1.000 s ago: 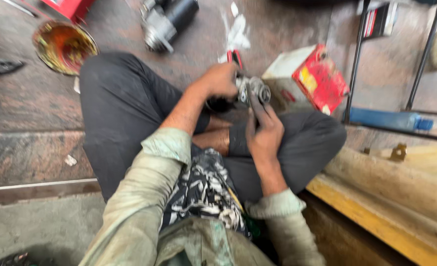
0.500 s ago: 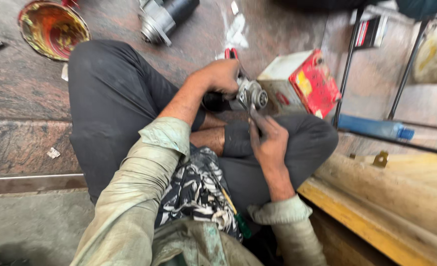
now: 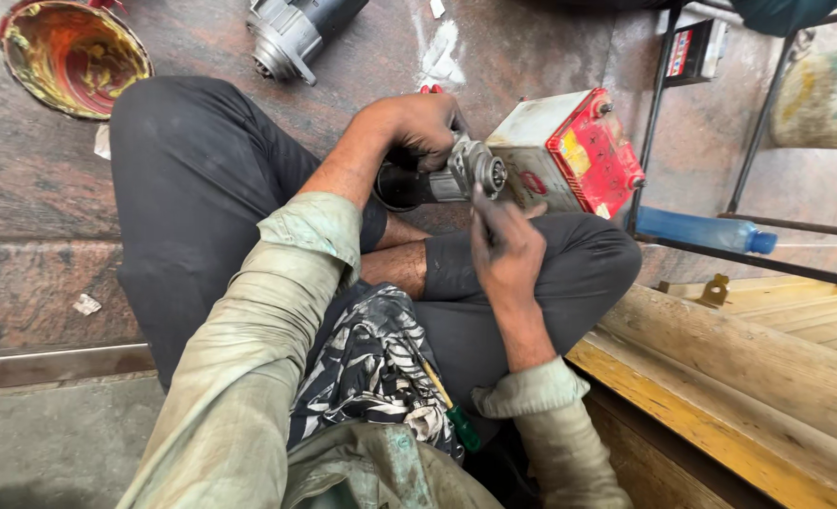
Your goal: The person sits cross-legged on the workshop floor repairing a starter motor held in their lap. They manipulate the solenoid and drive-end housing by hand, work at the front gear assembly, and use pliers at one point while handling the component and small parts.
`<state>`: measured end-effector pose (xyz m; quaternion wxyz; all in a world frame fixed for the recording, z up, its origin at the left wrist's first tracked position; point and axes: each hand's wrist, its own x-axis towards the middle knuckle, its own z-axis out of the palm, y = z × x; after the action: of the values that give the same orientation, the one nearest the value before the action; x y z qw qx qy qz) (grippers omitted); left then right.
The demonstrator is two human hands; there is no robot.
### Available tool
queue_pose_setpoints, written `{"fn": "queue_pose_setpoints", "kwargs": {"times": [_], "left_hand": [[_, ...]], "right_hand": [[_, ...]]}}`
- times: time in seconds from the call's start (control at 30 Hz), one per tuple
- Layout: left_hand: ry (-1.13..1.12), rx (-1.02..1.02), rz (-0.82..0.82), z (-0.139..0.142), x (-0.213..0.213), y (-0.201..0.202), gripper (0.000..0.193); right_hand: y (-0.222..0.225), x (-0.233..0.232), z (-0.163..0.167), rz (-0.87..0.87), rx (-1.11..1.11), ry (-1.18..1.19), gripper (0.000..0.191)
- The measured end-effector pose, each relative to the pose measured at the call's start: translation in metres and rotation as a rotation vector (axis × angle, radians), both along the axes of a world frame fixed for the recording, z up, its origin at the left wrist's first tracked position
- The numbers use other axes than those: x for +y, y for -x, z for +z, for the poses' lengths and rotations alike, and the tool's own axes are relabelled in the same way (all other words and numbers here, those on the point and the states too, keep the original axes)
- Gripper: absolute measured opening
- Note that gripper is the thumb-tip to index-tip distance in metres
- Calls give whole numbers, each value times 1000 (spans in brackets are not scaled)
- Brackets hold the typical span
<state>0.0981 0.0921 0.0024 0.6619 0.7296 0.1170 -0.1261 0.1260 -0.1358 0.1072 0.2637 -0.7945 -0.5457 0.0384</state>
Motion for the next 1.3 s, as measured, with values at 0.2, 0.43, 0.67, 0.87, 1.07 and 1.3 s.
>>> {"fn": "queue_pose_setpoints", "kwargs": {"times": [0.2, 0.43, 0.67, 0.87, 1.07, 1.3], "left_hand": [[-23, -14, -17, -5, -5, 0, 45], [-262, -105, 97, 20, -15, 20, 54], [-341, -418, 377, 42, -36, 38, 60], [-160, -383, 999, 42, -102, 47, 60], [-151, -344, 996, 36, -113, 52, 58], [-343, -408, 1111, 47, -125, 64, 57]], "right_hand": [[3, -3, 4, -61, 22, 72, 29], [7, -20, 7, -79, 19, -94, 19], [-16, -33, -4, -410, 806, -426, 29], [-8, -29, -1, -387, 645, -365, 34], [9, -23, 15, -149, 138, -207, 29], [28, -8, 19, -85, 1, -135, 30]]}}
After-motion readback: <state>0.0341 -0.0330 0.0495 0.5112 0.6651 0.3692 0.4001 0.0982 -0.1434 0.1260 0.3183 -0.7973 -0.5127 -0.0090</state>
